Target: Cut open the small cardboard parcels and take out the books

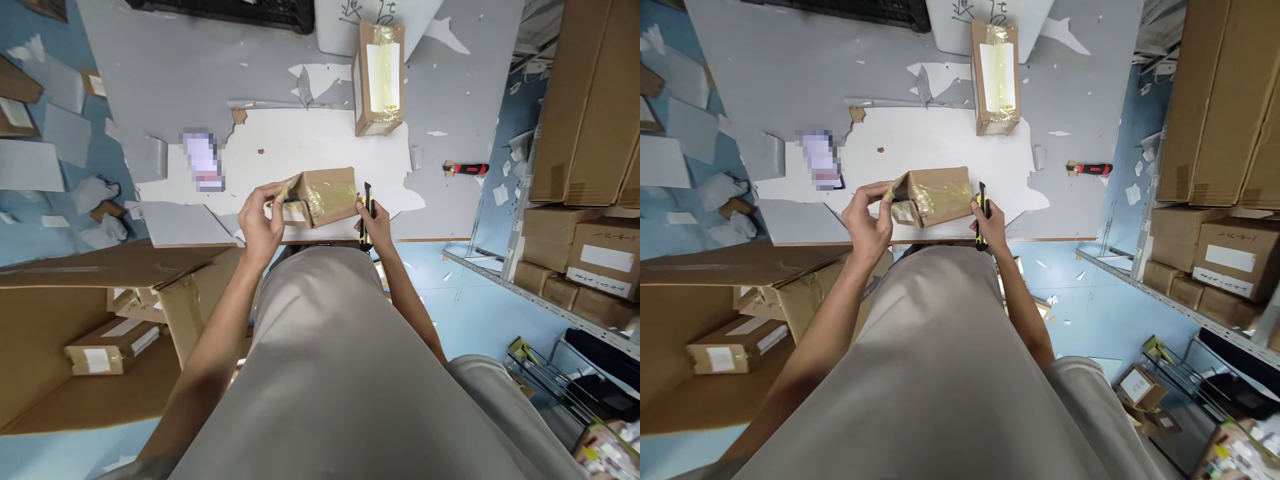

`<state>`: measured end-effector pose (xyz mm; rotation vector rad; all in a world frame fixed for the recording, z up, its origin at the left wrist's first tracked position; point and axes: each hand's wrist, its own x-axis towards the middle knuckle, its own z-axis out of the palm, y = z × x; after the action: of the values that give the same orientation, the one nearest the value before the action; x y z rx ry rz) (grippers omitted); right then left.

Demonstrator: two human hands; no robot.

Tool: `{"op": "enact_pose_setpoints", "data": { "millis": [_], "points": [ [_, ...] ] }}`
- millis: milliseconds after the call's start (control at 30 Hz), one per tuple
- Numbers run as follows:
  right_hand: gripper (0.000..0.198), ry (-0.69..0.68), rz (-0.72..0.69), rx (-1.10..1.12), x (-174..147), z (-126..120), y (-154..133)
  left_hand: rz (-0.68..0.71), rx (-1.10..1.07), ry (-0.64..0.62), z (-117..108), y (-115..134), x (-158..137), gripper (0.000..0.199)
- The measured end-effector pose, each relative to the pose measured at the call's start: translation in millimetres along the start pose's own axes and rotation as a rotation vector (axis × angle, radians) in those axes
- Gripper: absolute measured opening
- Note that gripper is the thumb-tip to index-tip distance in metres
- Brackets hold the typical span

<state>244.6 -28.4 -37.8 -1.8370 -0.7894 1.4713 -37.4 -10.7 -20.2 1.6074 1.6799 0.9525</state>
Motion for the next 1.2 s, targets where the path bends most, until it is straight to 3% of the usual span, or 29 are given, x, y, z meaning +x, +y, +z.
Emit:
{"op": "enact_pose_setpoints", "data": {
  "millis": [100, 200, 300, 433, 500, 600, 767, 1200],
  "points": [
    [0.052, -0.041, -0.070, -0.109, -15.7, 17.2, -16.2, -0.132, -0.094, 0.026, 2.7, -27.1, -2.0, 0.046],
    [0.051, -0.085, -0.068, -0.268, -26.3, 40.2, -24.2, -0.262, -0.050, -0.031, 2.8, -53.5, -7.2, 0.056],
    [0.050, -0.086, -0.084, -0.350, -31.8, 55.5, -26.5, -0.321, 0.026, -0.070, -4.9, -61.3, -11.4, 0.063],
    [0.042, -0.075, -0.113, -0.415, -32.4, 58.3, -27.8, -0.088, 0.218, -0.083, -9.3, -36.2, 0.3, 0.087],
    [0.035, -0.076, -0.124, -0.463, -31.5, 56.0, -28.4, 0.071, 0.271, -0.187, -2.1, -16.9, 12.1, 0.089],
    [0.028, -0.065, -0.147, -0.529, -32.4, 52.8, -29.4, 0.207, 0.249, -0.395, 15.7, 4.3, 26.8, 0.076],
    [0.039, -0.061, -0.174, -0.539, -40.7, 51.4, -35.5, 0.215, 0.232, -0.448, 29.8, 4.1, 32.1, 0.067],
    [0.048, -0.171, -0.254, -0.659, -42.0, 59.0, -39.0, 0.213, 0.257, -0.415, 16.9, -12.7, 15.5, 0.068]
  ]
}}
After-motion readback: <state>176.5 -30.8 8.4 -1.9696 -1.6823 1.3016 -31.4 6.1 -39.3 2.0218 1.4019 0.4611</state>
